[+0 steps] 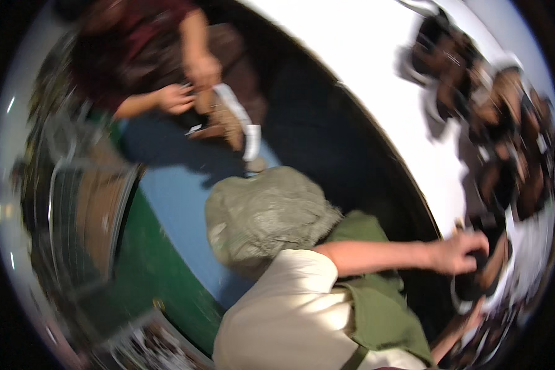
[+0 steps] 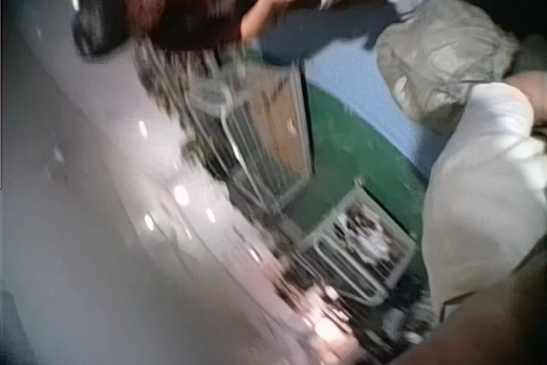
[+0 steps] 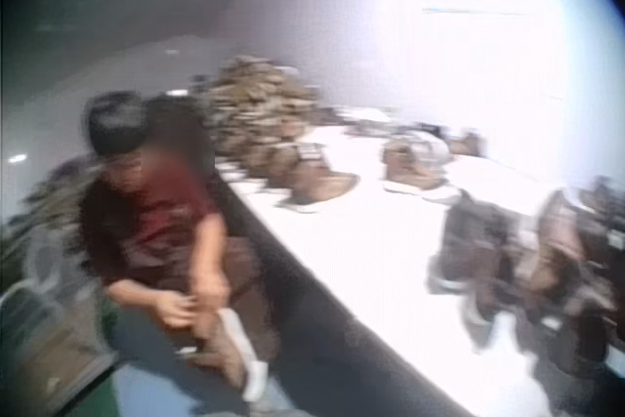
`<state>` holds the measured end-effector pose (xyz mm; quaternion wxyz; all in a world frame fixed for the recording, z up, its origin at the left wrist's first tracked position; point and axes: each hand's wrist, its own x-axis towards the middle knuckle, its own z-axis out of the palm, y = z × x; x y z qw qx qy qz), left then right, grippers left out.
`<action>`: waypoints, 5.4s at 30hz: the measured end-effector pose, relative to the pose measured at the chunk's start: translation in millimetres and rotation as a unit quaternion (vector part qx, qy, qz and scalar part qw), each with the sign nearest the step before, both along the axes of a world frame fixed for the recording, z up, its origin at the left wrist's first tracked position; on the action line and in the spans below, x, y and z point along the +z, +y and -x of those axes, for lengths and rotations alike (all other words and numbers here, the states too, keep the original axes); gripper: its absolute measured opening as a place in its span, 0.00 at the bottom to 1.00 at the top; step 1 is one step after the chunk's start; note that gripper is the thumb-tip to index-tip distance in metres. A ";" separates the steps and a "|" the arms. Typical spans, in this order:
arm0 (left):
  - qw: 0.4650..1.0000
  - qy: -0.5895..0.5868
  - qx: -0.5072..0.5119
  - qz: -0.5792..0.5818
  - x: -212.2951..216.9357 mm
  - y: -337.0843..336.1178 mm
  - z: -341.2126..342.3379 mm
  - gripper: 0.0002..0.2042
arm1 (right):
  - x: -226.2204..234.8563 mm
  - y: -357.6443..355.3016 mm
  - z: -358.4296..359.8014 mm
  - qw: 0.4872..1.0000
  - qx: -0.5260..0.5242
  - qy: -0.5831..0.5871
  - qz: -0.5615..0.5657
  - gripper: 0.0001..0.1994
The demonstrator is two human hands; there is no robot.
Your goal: The person picks up hiking boots from a table and floor, then uses a small blade to trim excess material along the sole and upper. They handle multiple boots one at a time, turning them over and inspecting edges while working at a white table in a workshop.
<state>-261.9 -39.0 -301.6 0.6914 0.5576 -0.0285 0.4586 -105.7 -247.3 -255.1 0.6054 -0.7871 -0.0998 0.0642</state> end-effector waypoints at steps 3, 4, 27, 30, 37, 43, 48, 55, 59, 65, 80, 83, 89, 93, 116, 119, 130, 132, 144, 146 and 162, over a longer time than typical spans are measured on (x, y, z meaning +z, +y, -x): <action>0.998 0.060 -0.008 0.030 1.4 7.9 1.0 0.17 | 9.4 38.4 20.1 0.989 0.104 0.073 -0.079 0.15; 0.994 0.103 0.010 0.022 7.0 9.7 4.3 0.19 | 7.2 41.3 12.8 0.992 0.092 0.039 -0.073 0.13; 0.978 0.164 -0.113 0.055 52.0 -57.0 -76.7 0.15 | 2.9 -34.8 -53.9 0.909 0.231 0.074 -0.339 0.13; 0.970 0.196 -0.126 0.064 51.3 -59.0 -85.8 0.14 | 8.3 -32.7 -50.3 0.922 0.197 0.067 -0.327 0.05; 0.932 0.196 -0.217 0.214 45.1 -52.7 -100.5 0.12 | 17.3 -29.9 -50.3 0.932 0.175 0.043 -0.313 0.03; 0.898 0.202 -0.276 0.275 43.8 -50.3 -106.9 0.15 | 22.8 -27.2 -52.3 0.935 0.160 0.072 -0.308 0.03; 0.900 0.179 -0.264 0.296 42.0 -52.2 -118.1 0.13 | 27.8 -20.3 -51.6 0.946 0.142 0.044 -0.289 0.05; 0.950 0.263 -0.118 0.120 55.2 -64.2 -119.2 0.16 | 16.6 -18.0 -52.3 0.959 0.130 -0.004 -0.253 0.07; 0.956 0.270 -0.077 0.086 57.2 -69.9 -119.2 0.15 | 9.4 -21.2 -56.8 0.954 0.133 0.000 -0.267 0.06; 0.975 0.219 -0.014 0.013 47.3 -70.5 -126.3 0.12 | 5.6 -25.8 -62.1 0.947 0.139 0.026 -0.290 0.04; 0.960 0.252 -0.083 0.088 42.4 -67.0 -128.0 0.14 | 5.8 -28.1 -63.0 0.945 0.118 0.023 -0.305 0.04; 0.955 0.296 -0.028 -0.017 53.8 -70.9 -122.9 0.19 | -4.1 -33.3 -64.3 0.963 0.127 -0.050 -0.233 0.05; 0.958 0.276 -0.067 0.027 41.3 -65.3 -123.8 0.17 | -4.7 -37.0 -65.0 0.967 0.144 -0.081 -0.196 0.08; 0.955 0.260 -0.115 0.088 37.3 -61.8 -125.2 0.15 | -7.6 -37.1 -67.5 0.967 0.141 -0.079 -0.198 0.08; 0.958 0.248 -0.107 0.100 44.3 -86.1 -127.7 0.10 | 29.7 -61.4 -111.0 0.990 0.124 -0.058 0.030 0.14; 0.965 0.253 -0.055 0.039 48.2 -95.1 -129.1 0.09 | 29.8 -67.2 -109.6 0.990 0.063 -0.129 0.008 0.15; 0.964 0.261 -0.028 0.035 47.0 -107.5 -131.1 0.10 | 42.0 -44.1 -39.5 0.926 0.193 -0.315 0.081 0.19; 0.962 0.270 -0.014 0.027 41.8 -107.2 -132.1 0.10 | 36.0 -39.4 -40.2 0.913 0.179 -0.353 0.100 0.18; 0.966 0.258 0.016 0.008 37.6 -112.3 -136.3 0.09 | 21.7 -26.9 -34.0 0.879 0.083 -0.442 0.156 0.21; 0.966 0.258 0.011 0.013 37.6 -112.8 -136.6 0.09 | 20.1 -26.9 -34.5 0.876 0.078 -0.449 0.161 0.21; 0.967 0.253 0.011 0.034 38.7 -113.9 -137.8 0.10 | 10.9 -16.5 -40.0 0.852 0.063 -0.499 0.147 0.19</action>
